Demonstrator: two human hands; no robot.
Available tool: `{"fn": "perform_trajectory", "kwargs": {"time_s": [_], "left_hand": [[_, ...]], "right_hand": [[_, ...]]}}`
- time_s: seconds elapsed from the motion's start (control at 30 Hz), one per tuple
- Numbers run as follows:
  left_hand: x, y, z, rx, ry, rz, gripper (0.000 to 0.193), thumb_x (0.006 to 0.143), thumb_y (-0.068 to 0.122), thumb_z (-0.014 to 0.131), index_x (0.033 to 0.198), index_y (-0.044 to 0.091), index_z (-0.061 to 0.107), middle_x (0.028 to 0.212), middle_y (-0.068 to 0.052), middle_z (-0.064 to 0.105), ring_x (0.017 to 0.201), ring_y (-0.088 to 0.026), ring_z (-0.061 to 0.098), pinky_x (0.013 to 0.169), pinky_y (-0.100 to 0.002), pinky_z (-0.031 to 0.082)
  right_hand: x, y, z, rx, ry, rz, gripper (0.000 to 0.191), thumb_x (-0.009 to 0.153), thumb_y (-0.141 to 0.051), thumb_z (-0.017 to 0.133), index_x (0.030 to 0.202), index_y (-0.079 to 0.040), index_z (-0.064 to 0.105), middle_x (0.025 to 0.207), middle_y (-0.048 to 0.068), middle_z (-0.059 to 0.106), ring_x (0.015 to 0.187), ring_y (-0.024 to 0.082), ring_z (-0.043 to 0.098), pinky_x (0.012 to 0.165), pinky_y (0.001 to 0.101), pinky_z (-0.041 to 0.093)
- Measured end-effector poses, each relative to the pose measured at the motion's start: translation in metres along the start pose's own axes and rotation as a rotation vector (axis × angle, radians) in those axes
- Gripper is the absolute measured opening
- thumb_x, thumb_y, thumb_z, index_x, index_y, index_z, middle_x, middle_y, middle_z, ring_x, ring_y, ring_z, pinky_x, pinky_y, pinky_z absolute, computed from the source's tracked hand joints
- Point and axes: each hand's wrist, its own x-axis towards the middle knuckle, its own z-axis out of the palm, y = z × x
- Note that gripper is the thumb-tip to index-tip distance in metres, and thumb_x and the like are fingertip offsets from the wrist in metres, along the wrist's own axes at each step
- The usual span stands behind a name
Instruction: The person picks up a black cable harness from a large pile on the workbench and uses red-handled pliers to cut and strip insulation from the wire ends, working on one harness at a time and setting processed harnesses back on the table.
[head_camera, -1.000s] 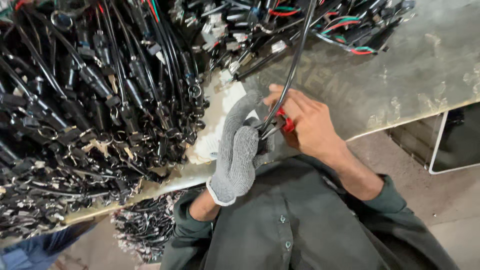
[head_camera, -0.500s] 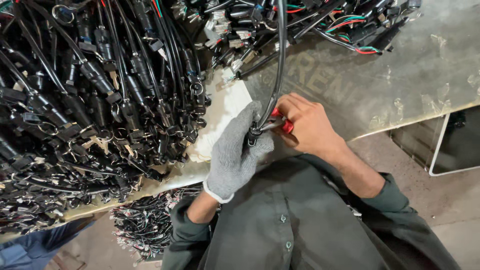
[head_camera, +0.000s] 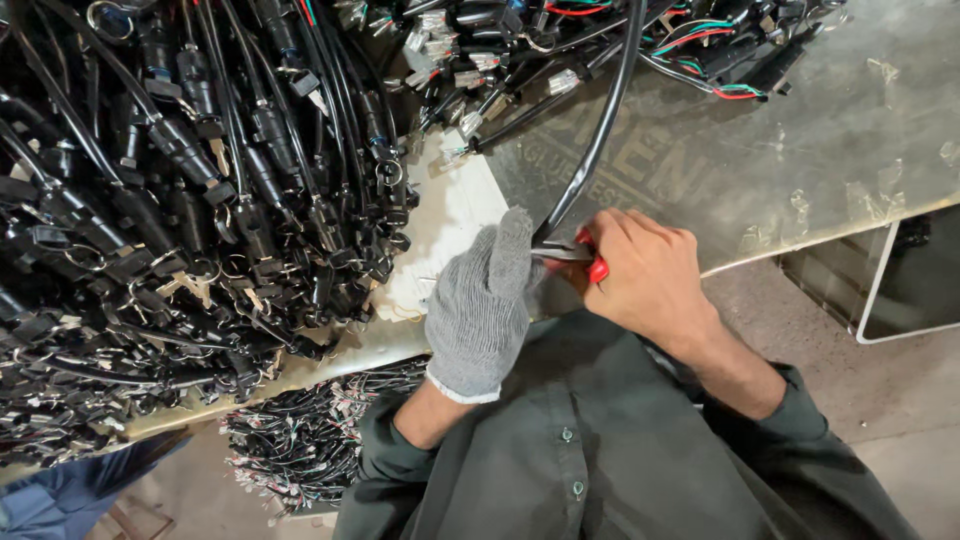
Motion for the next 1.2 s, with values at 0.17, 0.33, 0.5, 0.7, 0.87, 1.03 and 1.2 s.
{"fn": "perform_trajectory", "kwargs": {"time_s": [0.17, 0.33, 0.5, 0.7, 0.87, 1.03, 1.2], "left_hand": [[0.003, -0.004, 0.005, 0.08, -0.008, 0.052, 0.07, 0.09, 0.013, 0.069, 0.155, 0.006, 0.042, 0.133, -0.018, 0.064, 0.103, -0.036, 0.063, 0.089, -0.046, 0.052], [0.01, -0.008, -0.003, 0.04, -0.006, 0.104, 0.074, 0.086, 0.025, 0.074, 0.149, 0.005, 0.043, 0.132, -0.02, 0.061, 0.101, -0.038, 0.063, 0.086, -0.047, 0.051], [0.013, -0.004, -0.032, -0.561, -0.198, -0.136, 0.065, 0.096, 0.013, 0.069, 0.155, 0.001, 0.045, 0.11, -0.013, 0.066, 0.09, -0.026, 0.066, 0.081, -0.034, 0.054], [0.017, -0.012, -0.043, -1.246, -0.527, -0.256, 0.065, 0.101, 0.011, 0.065, 0.16, 0.002, 0.04, 0.101, -0.001, 0.062, 0.089, -0.01, 0.057, 0.086, -0.026, 0.053], [0.012, -0.015, -0.03, -1.133, -0.444, -0.269, 0.065, 0.099, 0.011, 0.066, 0.16, 0.003, 0.041, 0.099, -0.001, 0.062, 0.088, -0.01, 0.058, 0.085, -0.027, 0.053], [0.028, -0.003, -0.03, -0.114, -0.177, -0.137, 0.05, 0.098, 0.025, 0.076, 0.142, 0.011, 0.057, 0.106, -0.014, 0.071, 0.087, -0.031, 0.067, 0.072, -0.04, 0.051], [0.016, -0.015, -0.108, 0.097, 0.212, -0.115, 0.055, 0.093, 0.013, 0.074, 0.144, 0.001, 0.055, 0.122, -0.019, 0.073, 0.09, -0.026, 0.073, 0.07, -0.033, 0.059]], "right_hand": [[-0.003, -0.004, 0.007, 0.026, 0.025, 0.096, 0.026, 0.083, -0.022, 0.08, 0.091, -0.006, 0.061, 0.079, 0.011, 0.066, 0.073, 0.033, 0.066, 0.06, 0.0449, 0.049], [0.001, -0.009, 0.017, 0.197, -0.126, 0.073, 0.045, 0.075, -0.034, 0.087, 0.094, -0.003, 0.06, 0.077, 0.014, 0.065, 0.072, 0.037, 0.065, 0.06, 0.0461, 0.05], [0.007, 0.005, 0.03, 0.199, -0.016, 0.012, 0.032, 0.071, -0.018, 0.081, 0.093, -0.008, 0.06, 0.088, 0.007, 0.066, 0.084, 0.034, 0.066, 0.069, 0.0449, 0.05], [0.019, 0.04, 0.046, 0.468, -0.092, -0.292, 0.037, 0.061, -0.016, 0.08, 0.091, -0.008, 0.06, 0.093, 0.008, 0.065, 0.089, 0.032, 0.064, 0.078, 0.0432, 0.046], [0.014, 0.044, 0.054, 0.551, -0.12, -0.3, 0.031, 0.067, -0.015, 0.08, 0.094, -0.012, 0.065, 0.095, 0.005, 0.066, 0.093, 0.031, 0.066, 0.083, 0.041, 0.047], [0.015, 0.025, 0.051, 0.172, -0.019, -0.034, 0.038, 0.079, -0.032, 0.085, 0.098, -0.008, 0.062, 0.101, 0.009, 0.066, 0.096, 0.033, 0.063, 0.087, 0.0413, 0.047], [0.039, 0.026, 0.022, -0.064, 0.122, -0.188, 0.064, 0.076, -0.048, 0.085, 0.115, -0.003, 0.062, 0.112, 0.014, 0.065, 0.105, 0.034, 0.06, 0.089, 0.0457, 0.041]]}}
